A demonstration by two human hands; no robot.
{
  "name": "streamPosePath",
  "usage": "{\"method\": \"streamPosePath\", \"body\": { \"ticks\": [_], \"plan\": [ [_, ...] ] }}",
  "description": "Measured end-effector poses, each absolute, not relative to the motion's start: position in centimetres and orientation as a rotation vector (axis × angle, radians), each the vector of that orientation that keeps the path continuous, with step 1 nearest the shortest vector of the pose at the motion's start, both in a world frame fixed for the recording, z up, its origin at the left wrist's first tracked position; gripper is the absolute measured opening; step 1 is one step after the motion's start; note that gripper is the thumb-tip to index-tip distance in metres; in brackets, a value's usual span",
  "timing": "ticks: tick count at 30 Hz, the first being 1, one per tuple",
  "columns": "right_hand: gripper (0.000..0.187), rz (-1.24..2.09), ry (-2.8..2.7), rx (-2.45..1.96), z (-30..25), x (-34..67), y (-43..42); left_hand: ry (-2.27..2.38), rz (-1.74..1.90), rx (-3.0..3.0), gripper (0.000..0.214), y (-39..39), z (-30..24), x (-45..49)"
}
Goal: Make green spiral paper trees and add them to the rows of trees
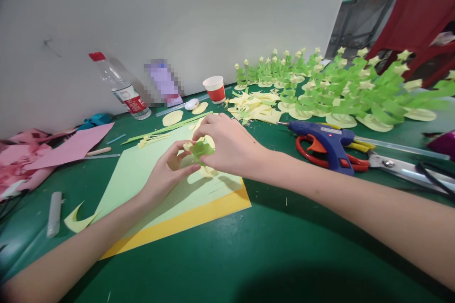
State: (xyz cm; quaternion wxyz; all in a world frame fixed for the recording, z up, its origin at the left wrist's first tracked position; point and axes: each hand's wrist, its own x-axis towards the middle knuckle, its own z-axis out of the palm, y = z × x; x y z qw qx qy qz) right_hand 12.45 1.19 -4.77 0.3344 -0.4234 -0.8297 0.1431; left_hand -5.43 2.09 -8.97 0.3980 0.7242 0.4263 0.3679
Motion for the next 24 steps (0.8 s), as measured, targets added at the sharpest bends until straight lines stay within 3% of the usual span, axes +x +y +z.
{"method": "streamPosePath", "body": {
  "ticks": [9,21,24],
  "plan": [
    [0.023,0.489,-2.185,-1.199,-4.63,13.11,2.07,1.094,0.918,1.848,0.028,1.95,-8.75,-5.38],
    [0.005,0.489,-2.073,-1.108,-5.07,12.51,1.67,1.103,0.927,1.903,0.035,1.97,-8.89,-5.42],
    [0.005,0.452,-2.062,-1.106,-5.28,12.36,1.63,1.168,0.895,1.938,0.022,1.49,-8.49,-5.8]
  ]
}}
